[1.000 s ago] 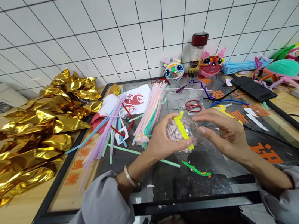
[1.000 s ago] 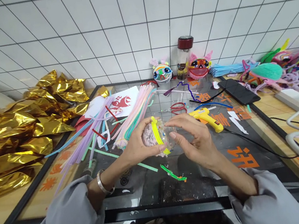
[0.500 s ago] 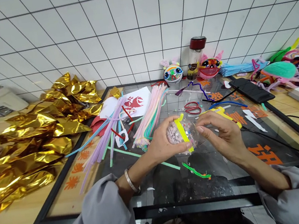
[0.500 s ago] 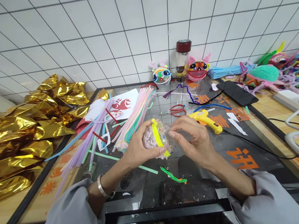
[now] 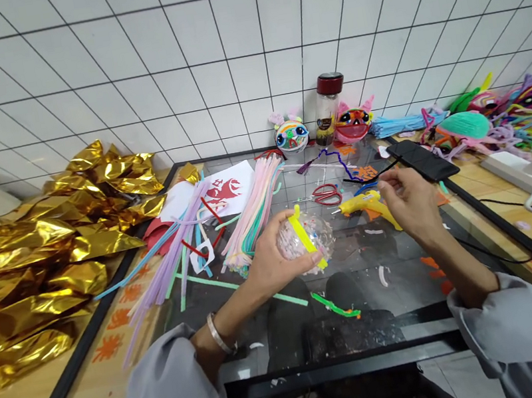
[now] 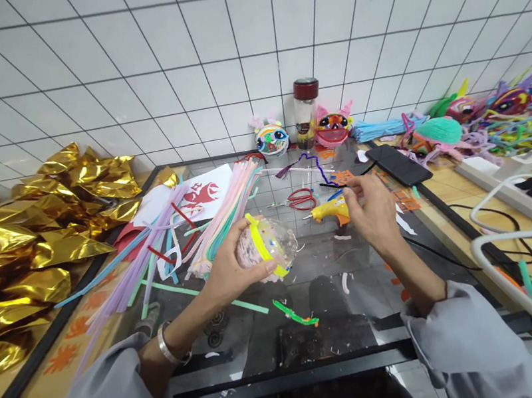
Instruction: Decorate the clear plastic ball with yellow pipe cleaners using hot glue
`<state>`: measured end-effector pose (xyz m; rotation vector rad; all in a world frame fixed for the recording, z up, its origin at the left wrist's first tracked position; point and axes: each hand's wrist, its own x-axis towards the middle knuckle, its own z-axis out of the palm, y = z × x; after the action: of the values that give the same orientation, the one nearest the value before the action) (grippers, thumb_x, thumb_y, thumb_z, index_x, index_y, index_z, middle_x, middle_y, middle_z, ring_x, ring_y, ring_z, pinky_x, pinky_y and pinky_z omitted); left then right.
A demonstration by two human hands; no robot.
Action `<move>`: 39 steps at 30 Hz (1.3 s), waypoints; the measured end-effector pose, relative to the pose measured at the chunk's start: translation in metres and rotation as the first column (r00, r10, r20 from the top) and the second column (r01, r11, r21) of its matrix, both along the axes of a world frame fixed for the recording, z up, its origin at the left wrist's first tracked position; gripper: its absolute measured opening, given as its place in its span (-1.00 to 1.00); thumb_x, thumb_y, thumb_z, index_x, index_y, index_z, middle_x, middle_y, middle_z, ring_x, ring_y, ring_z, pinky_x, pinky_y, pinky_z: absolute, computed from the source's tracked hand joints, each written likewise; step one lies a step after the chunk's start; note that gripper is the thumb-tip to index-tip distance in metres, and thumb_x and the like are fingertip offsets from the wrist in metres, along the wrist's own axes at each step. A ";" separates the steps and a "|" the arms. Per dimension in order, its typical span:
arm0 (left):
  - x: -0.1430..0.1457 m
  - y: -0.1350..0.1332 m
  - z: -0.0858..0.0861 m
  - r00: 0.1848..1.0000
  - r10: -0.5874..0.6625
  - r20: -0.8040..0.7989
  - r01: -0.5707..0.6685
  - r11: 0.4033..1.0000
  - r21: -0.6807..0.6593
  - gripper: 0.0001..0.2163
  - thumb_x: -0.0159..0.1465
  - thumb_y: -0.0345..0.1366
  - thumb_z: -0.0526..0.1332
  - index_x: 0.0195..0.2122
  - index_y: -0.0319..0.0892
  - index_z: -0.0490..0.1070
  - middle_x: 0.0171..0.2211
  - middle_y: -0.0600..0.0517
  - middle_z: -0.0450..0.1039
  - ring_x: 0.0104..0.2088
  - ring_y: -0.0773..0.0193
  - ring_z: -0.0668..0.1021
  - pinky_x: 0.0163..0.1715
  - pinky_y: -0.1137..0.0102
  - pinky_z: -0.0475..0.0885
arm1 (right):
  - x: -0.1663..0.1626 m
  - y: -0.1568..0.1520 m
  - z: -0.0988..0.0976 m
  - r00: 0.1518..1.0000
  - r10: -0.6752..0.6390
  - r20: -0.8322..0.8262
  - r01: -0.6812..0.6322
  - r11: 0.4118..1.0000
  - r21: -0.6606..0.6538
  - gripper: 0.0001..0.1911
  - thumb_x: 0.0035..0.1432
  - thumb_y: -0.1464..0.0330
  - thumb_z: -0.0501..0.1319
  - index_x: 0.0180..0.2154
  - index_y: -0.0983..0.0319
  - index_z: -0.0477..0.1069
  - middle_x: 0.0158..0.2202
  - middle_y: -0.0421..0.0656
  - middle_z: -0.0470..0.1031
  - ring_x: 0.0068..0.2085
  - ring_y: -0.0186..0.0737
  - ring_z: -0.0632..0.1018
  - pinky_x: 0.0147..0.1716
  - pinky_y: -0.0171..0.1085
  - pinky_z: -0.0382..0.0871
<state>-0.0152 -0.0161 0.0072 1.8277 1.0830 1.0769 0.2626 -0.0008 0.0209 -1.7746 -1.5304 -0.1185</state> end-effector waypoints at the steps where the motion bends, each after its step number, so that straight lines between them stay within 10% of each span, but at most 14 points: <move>1: 0.000 0.000 0.000 1.000 0.003 -0.006 -0.003 1.000 -0.008 -0.31 -0.05 -0.14 0.44 0.11 -0.17 0.28 0.08 -0.14 0.44 0.08 -0.02 0.50 0.16 0.06 0.35 | -0.001 -0.002 0.001 0.991 -0.035 0.127 0.048 0.993 -0.106 -0.66 0.19 0.16 0.08 -0.24 0.27 0.46 -0.25 0.05 0.54 -0.23 0.00 0.55 -0.25 -0.09 0.38; 6: -0.001 -0.002 0.002 1.000 -0.007 -0.020 0.006 0.999 -0.031 -0.30 -0.05 -0.14 0.44 0.12 -0.17 0.27 0.05 -0.14 0.45 0.06 -0.02 0.50 0.13 0.06 0.38 | -0.013 -0.011 0.007 0.858 0.014 0.514 0.274 0.834 -0.479 -0.38 0.19 -0.05 0.11 -0.16 0.41 0.49 -0.15 0.26 0.54 -0.12 0.23 0.58 -0.23 -0.01 0.38; 16: -0.002 -0.001 0.000 1.000 -0.019 -0.016 0.019 1.000 0.001 -0.32 -0.03 -0.13 0.43 0.11 -0.16 0.26 0.00 -0.11 0.47 -0.01 0.04 0.54 0.07 0.10 0.44 | -0.014 -0.001 0.012 0.925 -0.024 0.378 0.269 0.744 -0.611 -0.56 0.09 0.09 0.15 -0.21 0.30 0.56 -0.28 0.09 0.61 -0.22 0.09 0.61 -0.42 -0.20 0.29; 29: 0.000 -0.001 -0.001 1.000 -0.002 0.013 0.002 1.000 0.004 -0.31 -0.04 -0.10 0.44 0.10 -0.18 0.28 0.06 -0.15 0.44 0.08 0.00 0.50 0.16 0.08 0.37 | -0.017 -0.011 0.006 0.991 -0.012 -0.130 -0.001 0.995 -0.099 -0.50 -0.10 0.06 0.31 -0.18 0.28 0.51 -0.21 0.01 0.57 -0.21 0.03 0.56 -0.22 -0.09 0.41; 39: 0.001 -0.002 0.003 0.999 -0.018 0.036 0.018 1.000 -0.015 -0.34 -0.06 -0.17 0.44 0.08 -0.17 0.31 0.06 -0.11 0.46 0.06 0.02 0.51 0.15 0.13 0.38 | -0.034 -0.026 0.004 0.967 0.220 0.130 -0.253 0.894 0.370 -0.72 0.02 0.24 0.36 -0.26 0.19 0.37 -0.35 -0.15 0.50 -0.37 -0.21 0.50 -0.43 -0.25 0.35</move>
<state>-0.0143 -0.0179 0.0102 1.7959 1.0490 1.0839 0.2289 -0.0264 0.0254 -1.2784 -1.6418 -0.3530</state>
